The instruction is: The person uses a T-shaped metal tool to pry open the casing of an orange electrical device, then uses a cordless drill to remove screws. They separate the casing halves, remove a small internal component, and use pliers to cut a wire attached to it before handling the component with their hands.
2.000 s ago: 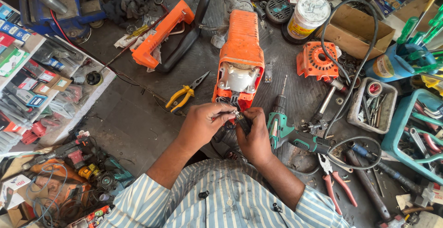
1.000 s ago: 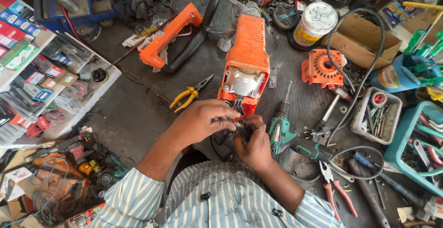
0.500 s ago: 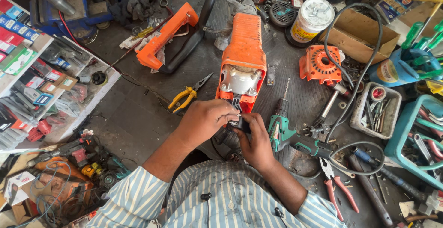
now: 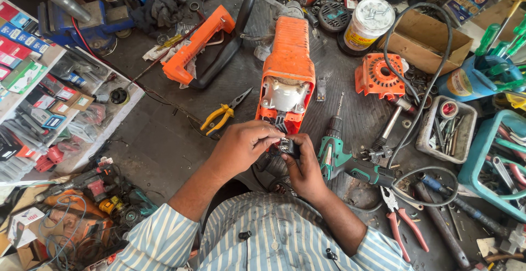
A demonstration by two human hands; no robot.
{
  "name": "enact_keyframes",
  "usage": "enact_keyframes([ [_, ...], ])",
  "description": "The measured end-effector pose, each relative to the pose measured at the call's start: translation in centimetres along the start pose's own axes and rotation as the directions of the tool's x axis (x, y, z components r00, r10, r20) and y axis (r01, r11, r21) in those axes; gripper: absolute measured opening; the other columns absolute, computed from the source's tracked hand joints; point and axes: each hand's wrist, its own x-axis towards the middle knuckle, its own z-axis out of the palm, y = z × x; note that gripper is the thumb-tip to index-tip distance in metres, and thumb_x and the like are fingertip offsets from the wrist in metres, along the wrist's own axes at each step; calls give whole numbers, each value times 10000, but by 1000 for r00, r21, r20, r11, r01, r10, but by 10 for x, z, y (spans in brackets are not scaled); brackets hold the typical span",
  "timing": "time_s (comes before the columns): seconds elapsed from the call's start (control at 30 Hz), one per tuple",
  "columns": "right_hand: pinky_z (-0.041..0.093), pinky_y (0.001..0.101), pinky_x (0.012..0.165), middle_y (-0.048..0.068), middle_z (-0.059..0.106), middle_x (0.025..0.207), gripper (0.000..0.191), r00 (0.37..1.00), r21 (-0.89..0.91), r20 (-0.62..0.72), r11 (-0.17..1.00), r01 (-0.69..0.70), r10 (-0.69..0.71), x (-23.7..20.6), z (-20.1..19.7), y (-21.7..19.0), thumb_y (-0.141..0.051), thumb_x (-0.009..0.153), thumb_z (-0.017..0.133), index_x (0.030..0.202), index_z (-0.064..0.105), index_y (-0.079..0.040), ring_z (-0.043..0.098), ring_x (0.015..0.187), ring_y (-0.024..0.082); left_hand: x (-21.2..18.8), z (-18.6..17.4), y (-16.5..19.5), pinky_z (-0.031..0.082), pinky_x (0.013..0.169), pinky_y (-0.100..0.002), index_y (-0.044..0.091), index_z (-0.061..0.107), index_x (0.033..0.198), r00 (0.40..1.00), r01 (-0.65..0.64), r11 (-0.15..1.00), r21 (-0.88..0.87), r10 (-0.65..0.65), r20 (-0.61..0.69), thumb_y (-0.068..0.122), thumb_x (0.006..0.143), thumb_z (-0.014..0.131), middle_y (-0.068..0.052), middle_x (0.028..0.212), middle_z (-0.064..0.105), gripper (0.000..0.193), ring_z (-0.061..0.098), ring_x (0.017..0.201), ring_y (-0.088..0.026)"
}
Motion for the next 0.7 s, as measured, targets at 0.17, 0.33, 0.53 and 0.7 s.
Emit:
enact_keyframes([
  [0.17,460,328,982,151,550,1160,382,1000,-23,-11,1000,18,-19,0,1,-1,74,914,657,1262,519,-3,584,1095,271,-3,2,-3,601,809,-356,53,748,1044,1000,-8,1000,-15,8,-15,58,904,741,-113,1017,762,141,756,950,-269],
  [0.33,483,355,953,170,551,1155,375,999,-58,-11,997,52,-53,-2,3,-1,60,922,671,1257,513,6,597,1066,294,-4,1,-6,598,782,-366,56,755,1039,1000,1,1000,21,-1,16,68,894,737,-117,995,763,147,753,917,-283],
  [0.53,506,391,925,202,550,1157,409,996,-143,-6,986,89,-91,-1,5,0,74,912,659,1288,506,28,607,1034,342,3,-6,-15,591,754,-385,69,761,1008,993,-48,995,84,38,115,88,868,749,-110,960,771,142,752,873,-296],
  [0.7,507,410,924,222,544,1183,427,989,-159,31,976,146,-142,3,5,2,74,902,667,1284,483,32,600,1055,377,12,-6,-21,589,740,-399,67,771,965,980,-31,994,104,10,197,84,874,731,-119,909,769,101,754,846,-299],
])
